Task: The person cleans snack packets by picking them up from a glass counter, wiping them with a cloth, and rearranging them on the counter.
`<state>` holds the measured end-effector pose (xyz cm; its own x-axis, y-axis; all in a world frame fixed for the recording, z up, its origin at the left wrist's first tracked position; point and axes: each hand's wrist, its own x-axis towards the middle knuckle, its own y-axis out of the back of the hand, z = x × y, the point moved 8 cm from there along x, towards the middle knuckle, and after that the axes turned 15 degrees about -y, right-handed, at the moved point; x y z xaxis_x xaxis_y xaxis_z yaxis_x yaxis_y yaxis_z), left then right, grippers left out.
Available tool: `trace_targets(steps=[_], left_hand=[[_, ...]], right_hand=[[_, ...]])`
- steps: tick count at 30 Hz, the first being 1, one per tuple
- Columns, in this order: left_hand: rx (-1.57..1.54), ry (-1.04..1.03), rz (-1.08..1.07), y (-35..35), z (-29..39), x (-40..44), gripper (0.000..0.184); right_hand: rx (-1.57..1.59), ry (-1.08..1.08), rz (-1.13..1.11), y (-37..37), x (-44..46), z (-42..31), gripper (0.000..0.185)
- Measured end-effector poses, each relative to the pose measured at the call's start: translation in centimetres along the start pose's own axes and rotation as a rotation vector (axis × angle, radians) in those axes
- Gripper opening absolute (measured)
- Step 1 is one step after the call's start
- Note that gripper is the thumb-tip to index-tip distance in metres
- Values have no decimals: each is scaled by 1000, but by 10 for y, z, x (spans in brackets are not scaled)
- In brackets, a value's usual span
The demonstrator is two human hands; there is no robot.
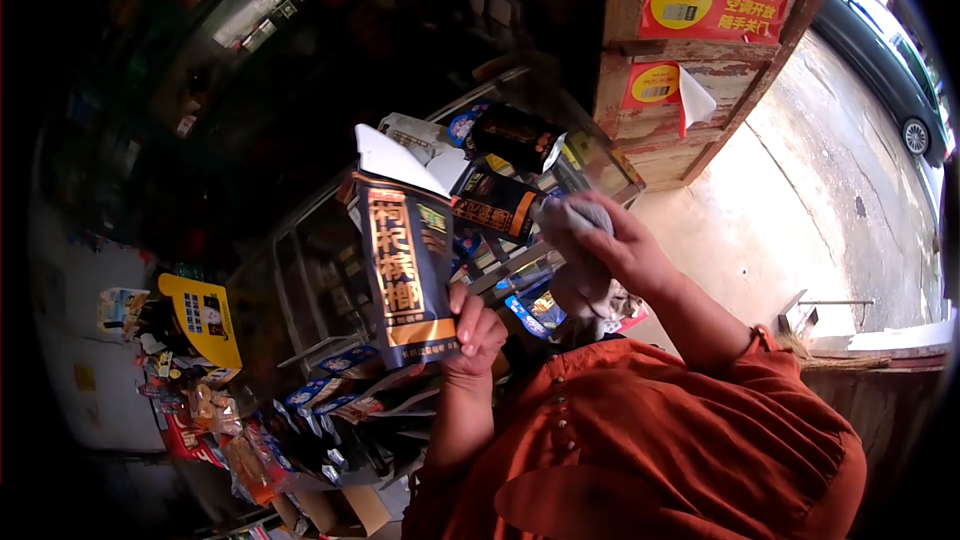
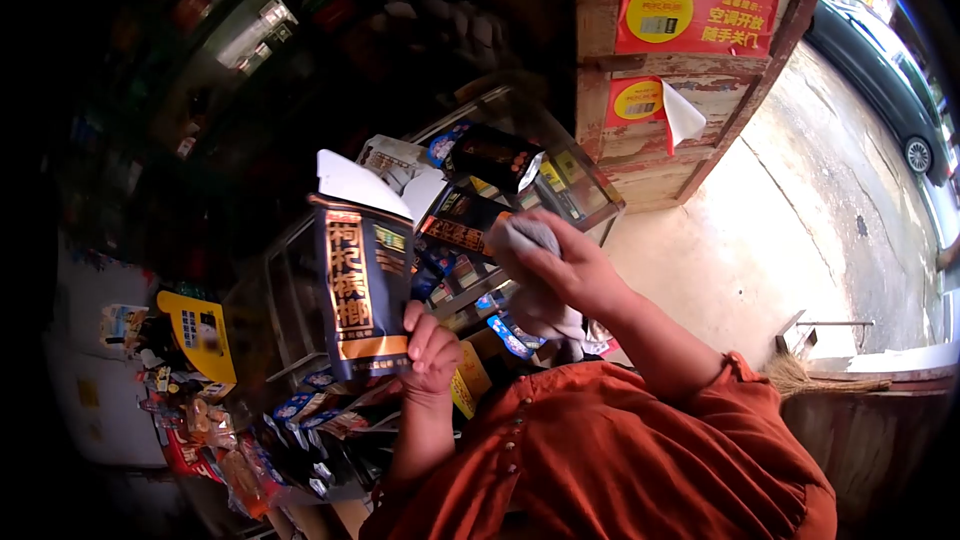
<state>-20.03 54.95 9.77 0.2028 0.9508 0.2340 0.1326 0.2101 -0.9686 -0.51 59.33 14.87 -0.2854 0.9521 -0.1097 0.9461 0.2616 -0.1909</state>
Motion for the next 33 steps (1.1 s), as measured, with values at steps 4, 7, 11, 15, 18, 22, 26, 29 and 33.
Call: trace_targets(steps=[4, 7, 11, 15, 18, 22, 26, 29, 33], left_hand=[[-62, 153, -77, -7, -54, -5, 15], [-133, 225, -51, 5, -75, -20, 16], [48, 160, 128, 25, -59, -27, 22], [94, 127, 209, 36, -39, -38, 25], [102, 96, 238, 43, -27, -45, 29], [79, 81, 245, 46, -20, -45, 34], [130, 176, 116, 44, -45, -31, 42], [148, 264, 356, 76, -57, -43, 45], [293, 207, 214, 119, -9, -37, 28]], right_hand=[[112, 201, -5, -27, 32, -53, 34], [-204, 365, 127, -44, 62, -38, 32], [-638, 467, -162, -115, 16, -24, 41], [-778, 379, -634, -165, -44, 14, 36], [-441, 266, -1049, -163, -77, 33, 34], [-278, 10, -812, -94, -36, 3, 33], [-18, 95, 2, -31, 26, -3, 36], [-357, 200, -18, -65, 2, 18, 40], [-446, 166, -708, -113, -69, 55, 30]])
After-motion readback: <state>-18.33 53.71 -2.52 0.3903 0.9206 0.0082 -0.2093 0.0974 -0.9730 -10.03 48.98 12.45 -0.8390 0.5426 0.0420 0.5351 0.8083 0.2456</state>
